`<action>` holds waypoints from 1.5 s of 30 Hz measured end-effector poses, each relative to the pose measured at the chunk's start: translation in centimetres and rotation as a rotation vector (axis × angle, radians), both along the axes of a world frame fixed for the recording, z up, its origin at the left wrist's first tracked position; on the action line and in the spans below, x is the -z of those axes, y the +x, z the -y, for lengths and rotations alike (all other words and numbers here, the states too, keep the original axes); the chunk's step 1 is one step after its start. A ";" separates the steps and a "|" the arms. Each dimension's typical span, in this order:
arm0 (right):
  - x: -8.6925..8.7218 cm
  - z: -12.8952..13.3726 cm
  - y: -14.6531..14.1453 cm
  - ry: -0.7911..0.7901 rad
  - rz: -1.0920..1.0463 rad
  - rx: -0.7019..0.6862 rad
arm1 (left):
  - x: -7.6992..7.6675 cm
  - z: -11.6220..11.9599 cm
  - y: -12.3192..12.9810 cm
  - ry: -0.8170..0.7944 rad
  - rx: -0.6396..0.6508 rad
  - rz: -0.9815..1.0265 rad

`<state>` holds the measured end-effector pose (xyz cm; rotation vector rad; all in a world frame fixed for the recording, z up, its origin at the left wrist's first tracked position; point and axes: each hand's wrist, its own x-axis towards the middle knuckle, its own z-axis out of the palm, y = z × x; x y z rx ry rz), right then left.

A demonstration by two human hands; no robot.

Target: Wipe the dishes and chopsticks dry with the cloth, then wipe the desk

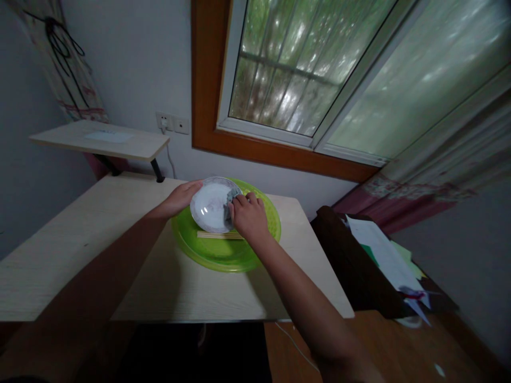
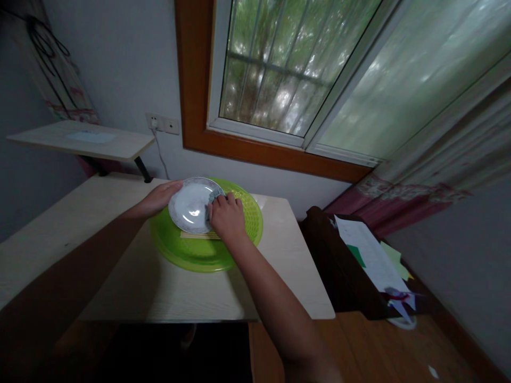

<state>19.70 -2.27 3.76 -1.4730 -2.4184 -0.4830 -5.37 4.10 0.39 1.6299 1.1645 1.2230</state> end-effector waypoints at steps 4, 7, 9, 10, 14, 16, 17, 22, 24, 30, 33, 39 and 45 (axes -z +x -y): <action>0.0 0.9 1.2 -0.065 0.009 -0.122 | -0.2 -0.2 -1.0 -0.002 -0.025 -0.008; 0.2 1.4 1.4 -0.138 0.005 -0.287 | -0.2 -0.3 -1.7 -0.025 -0.058 0.006; 0.5 1.5 1.1 -0.172 -0.006 -0.403 | -0.1 -0.3 -2.0 -0.054 -0.080 0.030; 0.7 1.5 0.8 -0.182 -0.017 -0.452 | 0.0 -0.3 -2.0 -0.068 -0.088 0.043; 1.2 1.2 -1.2 -0.202 -0.055 -0.576 | 0.6 -0.4 -2.0 -0.091 -0.109 0.083; 1.2 0.9 -2.5 -0.200 -0.061 -0.596 | 0.7 -0.6 -1.9 -0.087 -0.108 0.090; 1.2 0.6 -3.2 -0.194 -0.061 -0.596 | 0.7 -0.6 -1.9 -0.084 -0.108 0.089; 0.8 -0.9 -5.6 -0.101 -0.050 -0.470 | 0.4 -0.8 -2.0 -0.099 -0.086 0.106; 0.6 -1.5 -5.8 -0.060 -0.059 -0.384 | 0.5 -0.9 -2.0 -0.105 -0.074 0.123; 0.3 -1.8 -4.3 -0.013 -0.085 -0.172 | 1.1 -1.0 -2.2 -0.111 -0.073 0.122; 0.0 -1.1 -3.1 -0.022 -0.074 -0.092 | 0.8 -0.8 -2.0 -0.102 -0.074 0.102; 0.1 0.6 -0.9 -0.118 -0.026 -0.107 | -0.2 -0.2 -1.6 -0.068 -0.065 0.049; 0.4 1.4 -1.2 -0.300 -0.023 -0.376 | -0.3 -0.4 -1.5 -0.078 -0.027 0.045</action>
